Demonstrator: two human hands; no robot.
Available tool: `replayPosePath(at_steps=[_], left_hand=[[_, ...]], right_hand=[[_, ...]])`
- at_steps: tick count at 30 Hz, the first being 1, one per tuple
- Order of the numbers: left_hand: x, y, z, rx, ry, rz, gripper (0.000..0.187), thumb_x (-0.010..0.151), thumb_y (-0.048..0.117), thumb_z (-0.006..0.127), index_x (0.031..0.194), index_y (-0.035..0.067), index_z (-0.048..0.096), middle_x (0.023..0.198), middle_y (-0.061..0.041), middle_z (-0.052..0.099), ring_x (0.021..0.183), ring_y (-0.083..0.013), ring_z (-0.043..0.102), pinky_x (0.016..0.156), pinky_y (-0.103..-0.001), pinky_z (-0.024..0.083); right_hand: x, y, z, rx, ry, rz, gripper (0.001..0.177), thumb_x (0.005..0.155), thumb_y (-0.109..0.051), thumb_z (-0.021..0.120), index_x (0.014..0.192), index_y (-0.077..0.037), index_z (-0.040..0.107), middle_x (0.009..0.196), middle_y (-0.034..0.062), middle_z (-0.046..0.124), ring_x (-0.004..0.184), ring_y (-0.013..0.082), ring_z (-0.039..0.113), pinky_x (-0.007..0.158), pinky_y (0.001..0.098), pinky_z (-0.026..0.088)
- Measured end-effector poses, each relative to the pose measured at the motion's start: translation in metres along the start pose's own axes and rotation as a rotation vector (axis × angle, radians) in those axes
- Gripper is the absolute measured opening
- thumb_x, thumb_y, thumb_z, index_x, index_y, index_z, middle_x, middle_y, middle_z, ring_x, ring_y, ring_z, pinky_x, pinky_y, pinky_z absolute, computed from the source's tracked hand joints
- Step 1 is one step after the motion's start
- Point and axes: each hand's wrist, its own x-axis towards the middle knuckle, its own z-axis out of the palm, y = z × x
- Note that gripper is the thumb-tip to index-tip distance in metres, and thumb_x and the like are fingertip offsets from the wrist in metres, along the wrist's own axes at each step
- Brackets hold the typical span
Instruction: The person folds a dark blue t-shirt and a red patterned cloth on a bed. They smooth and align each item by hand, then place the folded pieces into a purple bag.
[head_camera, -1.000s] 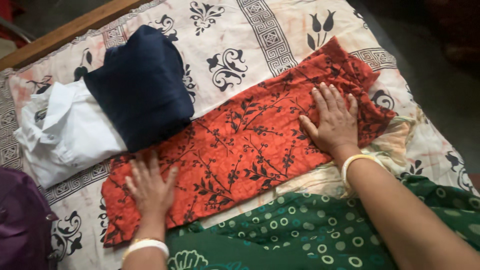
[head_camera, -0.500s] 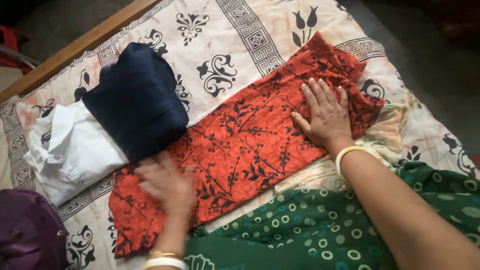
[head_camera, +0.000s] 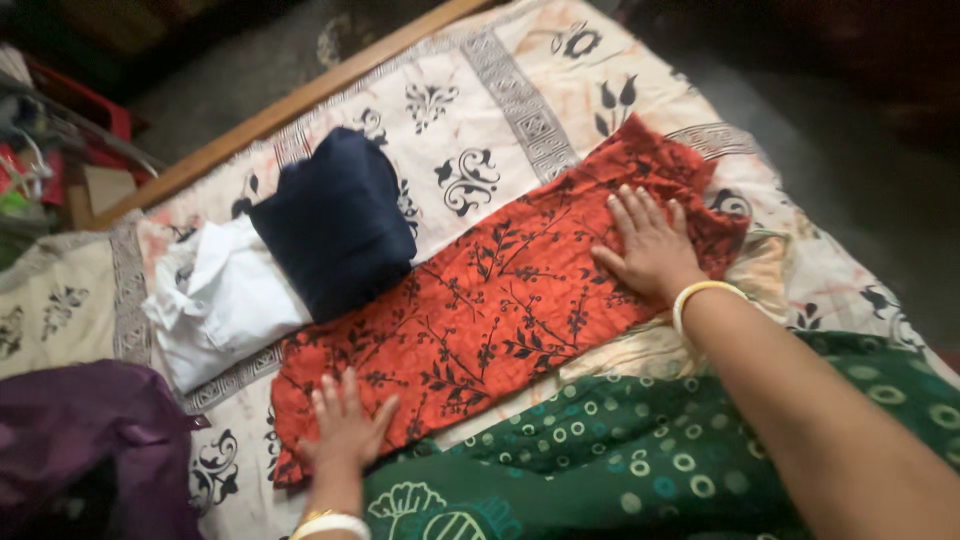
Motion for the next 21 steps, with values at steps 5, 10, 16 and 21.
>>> replayPosePath(at_steps=[5, 10, 16, 21], left_hand=[[0.015, -0.039, -0.005, 0.082, -0.125, 0.117, 0.138, 0.068, 0.093, 0.068, 0.162, 0.018, -0.001, 0.17, -0.014, -0.008, 0.155, -0.0393, -0.007, 0.123, -0.057, 0.014], [-0.034, -0.008, -0.013, 0.344, -0.201, 0.086, 0.139, 0.069, 0.069, 0.086, 0.167, 0.023, -0.002, 0.174, -0.011, -0.003, 0.159, -0.0371, 0.004, 0.121, -0.057, 0.029], [-0.057, -0.002, -0.019, 0.289, 0.068, 0.179, 0.095, 0.08, 0.047, 0.082, 0.153, 0.019, 0.027, 0.163, -0.012, 0.03, 0.142, -0.0331, 0.045, 0.104, -0.048, 0.053], [-0.039, -0.013, -0.005, 0.363, 0.129, 0.241, 0.06, 0.085, 0.033, 0.077, 0.131, 0.018, 0.043, 0.135, -0.007, 0.054, 0.123, -0.0275, 0.062, 0.095, -0.045, 0.057]], right_hand=[[-0.004, 0.022, -0.049, -0.106, -0.39, -0.117, 0.109, 0.081, -0.083, 0.053, 0.16, -0.016, 0.019, 0.167, 0.0089, 0.015, 0.154, 0.0269, 0.011, 0.12, 0.0562, 0.007], [-0.04, 0.039, -0.116, -0.33, -0.499, -0.185, 0.094, 0.072, -0.056, 0.077, 0.153, -0.029, 0.038, 0.165, -0.0024, 0.028, 0.152, 0.0196, 0.027, 0.121, 0.0544, 0.022], [-0.048, 0.031, -0.119, -0.465, -0.24, -0.252, 0.046, 0.078, -0.026, 0.073, 0.121, -0.02, 0.06, 0.122, -0.0038, 0.06, 0.127, 0.0183, 0.053, 0.108, 0.0495, 0.04], [-0.042, 0.027, -0.103, -0.555, -0.167, -0.274, 0.03, 0.087, -0.023, 0.068, 0.115, -0.019, 0.061, 0.114, 0.0006, 0.061, 0.117, 0.0218, 0.056, 0.103, 0.053, 0.042]])
